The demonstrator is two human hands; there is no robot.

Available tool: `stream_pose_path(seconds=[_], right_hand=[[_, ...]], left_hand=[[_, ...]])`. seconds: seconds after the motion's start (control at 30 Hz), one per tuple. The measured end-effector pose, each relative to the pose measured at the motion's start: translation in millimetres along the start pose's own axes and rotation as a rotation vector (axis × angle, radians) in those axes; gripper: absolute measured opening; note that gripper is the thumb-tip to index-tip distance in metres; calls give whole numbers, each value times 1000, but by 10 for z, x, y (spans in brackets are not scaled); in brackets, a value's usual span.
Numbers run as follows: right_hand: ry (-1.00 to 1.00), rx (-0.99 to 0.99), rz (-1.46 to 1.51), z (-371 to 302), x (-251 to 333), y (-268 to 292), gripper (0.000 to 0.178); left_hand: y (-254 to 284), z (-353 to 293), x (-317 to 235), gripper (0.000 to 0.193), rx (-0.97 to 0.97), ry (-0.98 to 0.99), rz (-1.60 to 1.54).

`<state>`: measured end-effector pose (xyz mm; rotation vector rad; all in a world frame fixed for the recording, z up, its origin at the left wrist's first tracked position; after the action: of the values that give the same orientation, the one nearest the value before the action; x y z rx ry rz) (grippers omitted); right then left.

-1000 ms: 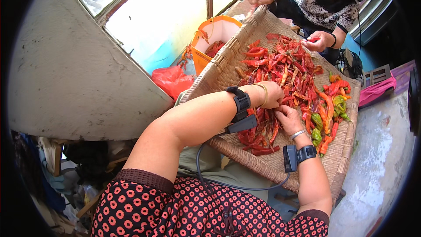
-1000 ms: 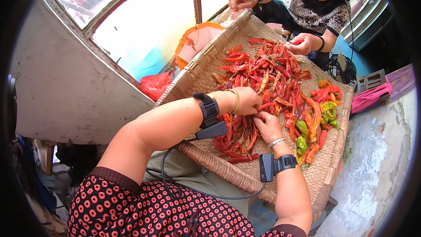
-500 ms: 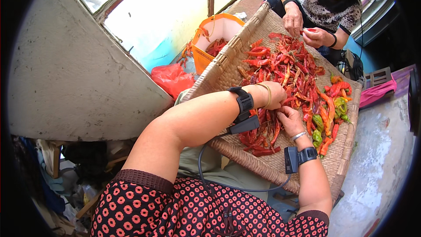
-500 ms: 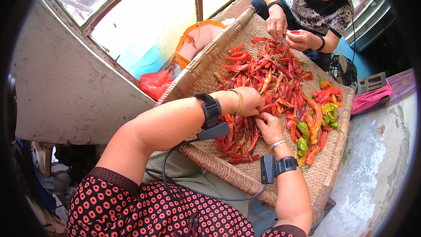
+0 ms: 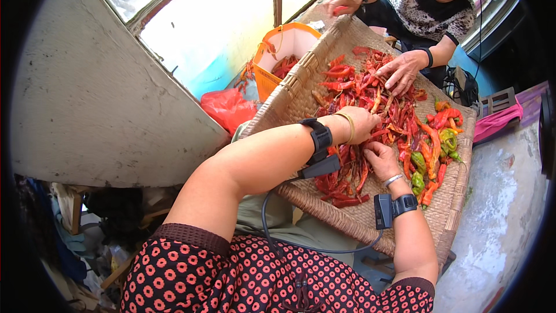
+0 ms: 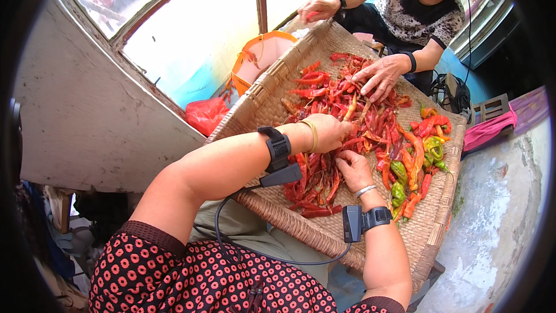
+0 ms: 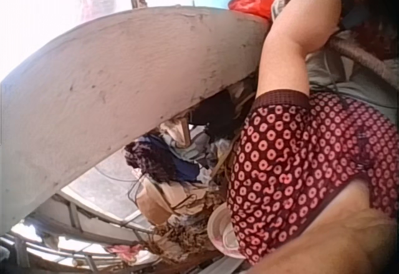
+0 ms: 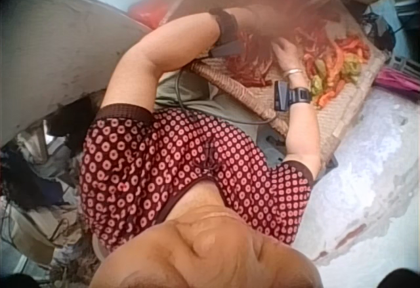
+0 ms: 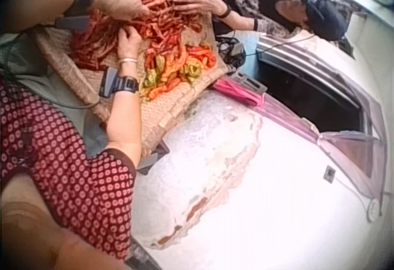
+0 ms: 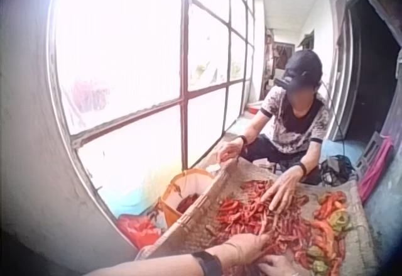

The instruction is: The person sorts through a pile of red and green peppers on a woven tray by hand, picking up individual peppers, pulling off the stems, and placing the peppers back onto the tray.

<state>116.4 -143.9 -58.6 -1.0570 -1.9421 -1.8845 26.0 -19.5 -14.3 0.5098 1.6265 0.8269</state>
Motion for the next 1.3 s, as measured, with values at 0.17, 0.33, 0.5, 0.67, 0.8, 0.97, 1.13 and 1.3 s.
stream_pose_path(seconds=[0.17, 0.33, 0.5, 0.67, 0.8, 0.97, 1.13, 1.3], right_hand=[[3, -5, 17, 4, -10, -8, 18], [9, 4, 51, 18, -31, -21, 18], [-74, -4, 205, 5, 37, 68, 12], [-4, -497, 135, 47, 128, 400, 10], [36, -750, -257, 52, -11, 510, 32], [-72, -514, -478, 105, -208, 368, 50], [73, -304, -418, 69, -32, 282, 44], [69, -254, -281, 34, 47, 313, 40]], left_hand=[[94, -14, 6, 23, -10, 159, 76], [56, 1, 66, 24, 151, 108, 197], [40, 11, 75, 22, 211, 121, 251], [130, 19, 5, 19, 75, 92, 243], [225, -9, 70, 20, -357, -80, 146], [128, 47, 315, 42, -324, 9, 246], [36, 42, 276, 40, -97, 67, 204], [29, 22, 99, 25, 0, -54, 131]])
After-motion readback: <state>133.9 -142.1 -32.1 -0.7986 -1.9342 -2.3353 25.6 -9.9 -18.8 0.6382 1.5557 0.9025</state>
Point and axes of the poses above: each hand's wrist, its own z-axis towards the middle knuckle, its own y-axis out of the back of the hand, x = y × z, the point moved 2 cm from there along z, towards the middle knuckle, and after that the axes turned 13 degrees about -z, right-handed, at the moved point
